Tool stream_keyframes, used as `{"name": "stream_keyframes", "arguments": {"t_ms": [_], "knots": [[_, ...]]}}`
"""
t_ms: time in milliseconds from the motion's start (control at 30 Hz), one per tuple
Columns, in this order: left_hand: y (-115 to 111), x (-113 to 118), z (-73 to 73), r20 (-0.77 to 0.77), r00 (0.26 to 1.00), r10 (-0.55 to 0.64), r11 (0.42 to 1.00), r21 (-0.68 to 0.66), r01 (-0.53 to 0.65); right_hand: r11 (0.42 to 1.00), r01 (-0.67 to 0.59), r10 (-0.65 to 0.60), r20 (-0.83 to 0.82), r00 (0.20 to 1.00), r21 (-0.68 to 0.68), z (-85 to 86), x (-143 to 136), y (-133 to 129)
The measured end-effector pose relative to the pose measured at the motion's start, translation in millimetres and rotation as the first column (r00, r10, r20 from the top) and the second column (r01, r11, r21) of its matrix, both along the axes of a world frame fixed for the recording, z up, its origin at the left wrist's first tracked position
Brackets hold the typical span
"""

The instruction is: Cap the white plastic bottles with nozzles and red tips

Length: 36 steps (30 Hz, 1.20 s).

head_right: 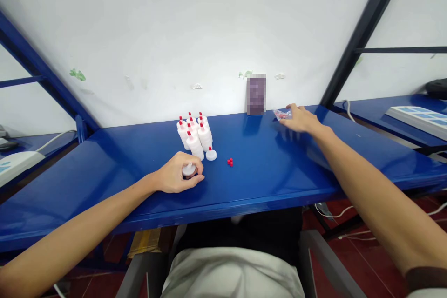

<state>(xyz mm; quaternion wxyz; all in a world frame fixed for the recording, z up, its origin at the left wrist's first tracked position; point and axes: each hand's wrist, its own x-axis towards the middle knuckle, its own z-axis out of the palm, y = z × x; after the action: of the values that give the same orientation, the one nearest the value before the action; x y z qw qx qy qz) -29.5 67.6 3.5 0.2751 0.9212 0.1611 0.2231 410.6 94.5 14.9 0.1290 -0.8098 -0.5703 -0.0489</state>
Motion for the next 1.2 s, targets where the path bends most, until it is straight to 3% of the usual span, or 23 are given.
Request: {"name": "stream_keyframes", "arguments": {"t_ms": [100, 367, 533, 667, 933, 1200], "knots": [[-2, 1, 0.0, -0.004, 1.000, 0.011, 0.998, 0.062, -0.011, 0.997, -0.069, 0.068, 0.014, 0.998, 0.026, -9.8, 11, -7], [-3, 3, 2.1, -0.041, 0.999, 0.024, 0.999, 0.041, -0.023, 0.971, -0.234, 0.228, 0.117, 0.967, 0.042, -29.6, 32, -18], [-3, 3, 3.1, -0.045, 0.999, 0.022, 0.999, 0.035, -0.020, 0.945, -0.309, 0.282, 0.212, 0.936, 0.110, -34.9, 26, -7], [-2, 2, 2.6, -0.042, 0.999, 0.022, 0.999, 0.034, -0.020, 0.945, -0.290, 0.250, 0.238, 0.939, 0.149, -33.3, 14, -2], [-2, 2, 0.7, -0.047, 0.998, 0.030, 0.999, 0.033, -0.029, 0.958, -0.285, 0.281, 0.265, 0.922, -0.024, -32.2, 12, 5], [-3, 3, 1.6, -0.037, 0.999, 0.023, 0.999, 0.038, -0.021, 0.947, -0.307, 0.322, 0.258, 0.911, -0.099, -32.9, 17, 20]]}}
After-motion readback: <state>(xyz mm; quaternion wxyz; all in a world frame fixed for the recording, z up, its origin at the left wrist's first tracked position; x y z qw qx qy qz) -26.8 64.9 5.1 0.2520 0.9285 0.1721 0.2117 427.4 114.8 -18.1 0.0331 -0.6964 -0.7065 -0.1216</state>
